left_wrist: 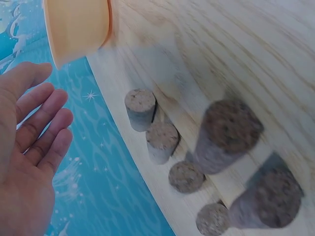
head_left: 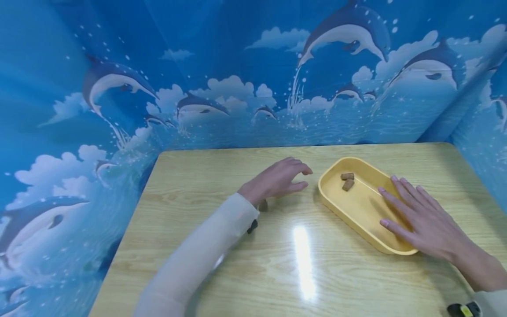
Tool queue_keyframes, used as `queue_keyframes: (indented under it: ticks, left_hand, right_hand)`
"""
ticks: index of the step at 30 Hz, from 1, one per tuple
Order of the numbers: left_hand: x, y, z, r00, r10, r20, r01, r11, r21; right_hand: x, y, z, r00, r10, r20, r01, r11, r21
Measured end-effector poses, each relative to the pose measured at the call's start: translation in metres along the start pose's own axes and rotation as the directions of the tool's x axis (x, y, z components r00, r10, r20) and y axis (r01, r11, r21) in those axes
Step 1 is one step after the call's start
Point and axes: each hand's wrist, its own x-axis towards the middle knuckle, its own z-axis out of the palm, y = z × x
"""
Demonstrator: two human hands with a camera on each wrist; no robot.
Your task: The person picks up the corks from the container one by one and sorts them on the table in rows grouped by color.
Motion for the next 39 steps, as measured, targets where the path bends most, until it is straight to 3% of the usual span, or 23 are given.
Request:
queue_keyframes:
  ticks: [17, 24, 29, 33, 39]
  left_hand:
    - [0.034, 0.023, 0.003, 0.995, 0.095, 0.0, -0.095, 0.995, 0.041]
    - [0.051, 0.038, 0.008, 0.994, 0.103, 0.045, -0.107, 0.99, 0.094]
    - [0.06, 0.049, 0.012, 0.995, 0.099, 0.035, -0.103, 0.984, 0.145]
    - [0.067, 0.057, 0.015, 0.994, 0.108, 0.025, -0.111, 0.985, 0.133]
    - [0.079, 0.07, 0.028, 0.986, 0.163, 0.023, -0.164, 0.959, 0.23]
  right_hand:
    - [-0.001, 0.001, 0.001, 1.0, -0.007, -0.002, 0.007, 1.0, -0.003]
    - [-0.001, 0.0, 0.001, 1.0, -0.007, 0.002, 0.007, 1.0, -0.008]
    - [-0.001, 0.0, 0.001, 1.0, -0.011, -0.003, 0.011, 1.0, -0.012]
    - [-0.001, 0.0, 0.001, 1.0, -0.011, -0.006, 0.011, 1.0, -0.012]
    - [-0.002, 0.0, 0.002, 1.0, -0.014, -0.013, 0.014, 1.0, -0.011]
